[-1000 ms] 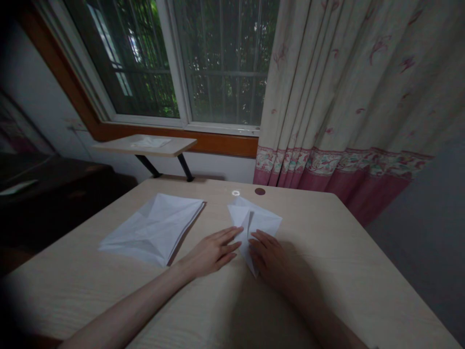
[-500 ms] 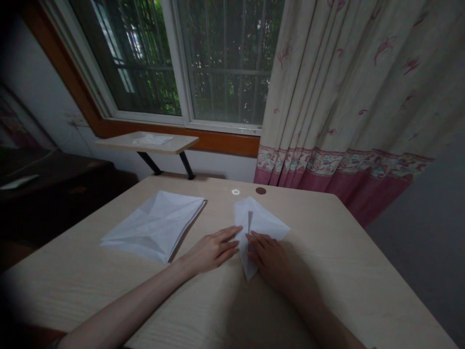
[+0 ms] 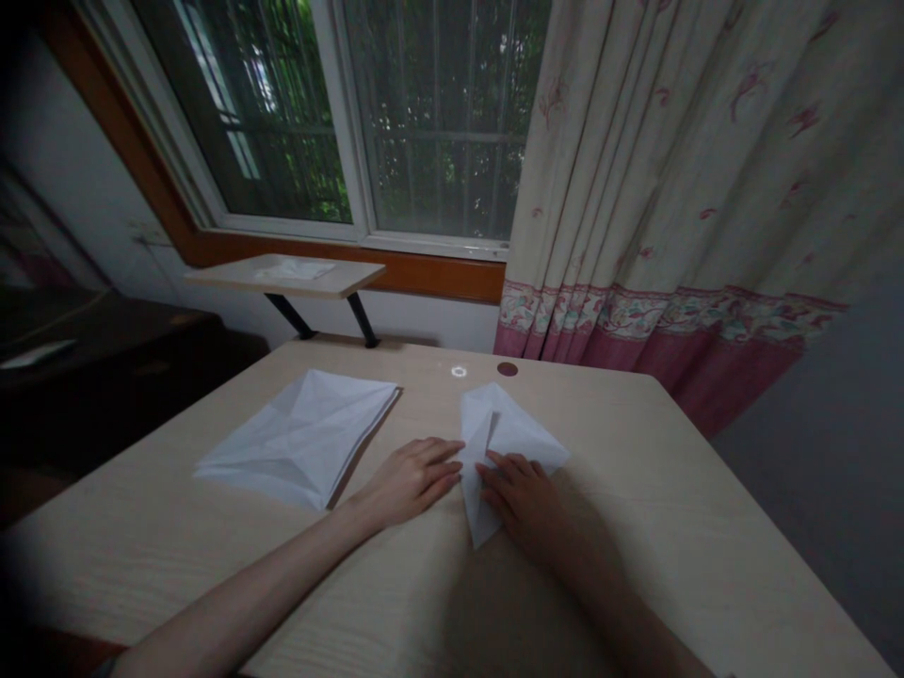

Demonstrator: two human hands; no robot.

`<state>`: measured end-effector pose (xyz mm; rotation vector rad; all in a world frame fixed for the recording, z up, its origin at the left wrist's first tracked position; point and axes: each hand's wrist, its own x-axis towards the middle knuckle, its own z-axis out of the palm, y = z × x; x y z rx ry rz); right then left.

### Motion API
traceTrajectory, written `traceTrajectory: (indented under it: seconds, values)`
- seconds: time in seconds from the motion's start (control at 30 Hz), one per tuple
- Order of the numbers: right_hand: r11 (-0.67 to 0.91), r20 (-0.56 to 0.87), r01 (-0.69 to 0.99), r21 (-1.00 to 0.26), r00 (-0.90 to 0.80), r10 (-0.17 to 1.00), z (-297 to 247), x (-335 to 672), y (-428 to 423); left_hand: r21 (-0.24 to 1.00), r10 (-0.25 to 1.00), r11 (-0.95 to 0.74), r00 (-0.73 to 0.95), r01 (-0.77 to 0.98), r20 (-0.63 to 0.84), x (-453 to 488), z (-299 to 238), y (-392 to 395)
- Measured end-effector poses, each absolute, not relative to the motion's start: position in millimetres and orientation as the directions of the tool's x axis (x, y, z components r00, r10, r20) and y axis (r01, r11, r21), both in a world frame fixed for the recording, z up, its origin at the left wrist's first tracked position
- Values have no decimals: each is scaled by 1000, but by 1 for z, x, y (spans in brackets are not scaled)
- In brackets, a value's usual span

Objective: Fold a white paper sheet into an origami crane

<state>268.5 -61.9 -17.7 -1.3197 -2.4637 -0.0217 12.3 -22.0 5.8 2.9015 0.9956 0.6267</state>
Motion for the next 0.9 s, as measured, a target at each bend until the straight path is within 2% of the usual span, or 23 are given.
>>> traceTrajectory:
  seconds: [0.3,0.57,0.9]
  values:
    - [573,323,808,-136,-511,797,-27,270,-60,143,613,-777,683,614,396,13,6,-19]
    - [607,288,781,-146,-553,782,-25,266,-62,47,662,-702,626,711,413,17,6,-16]
    - [621,303,773,-134,-564,768,-26,267,-61,67,698,-676,608,734,378,17,7,-15]
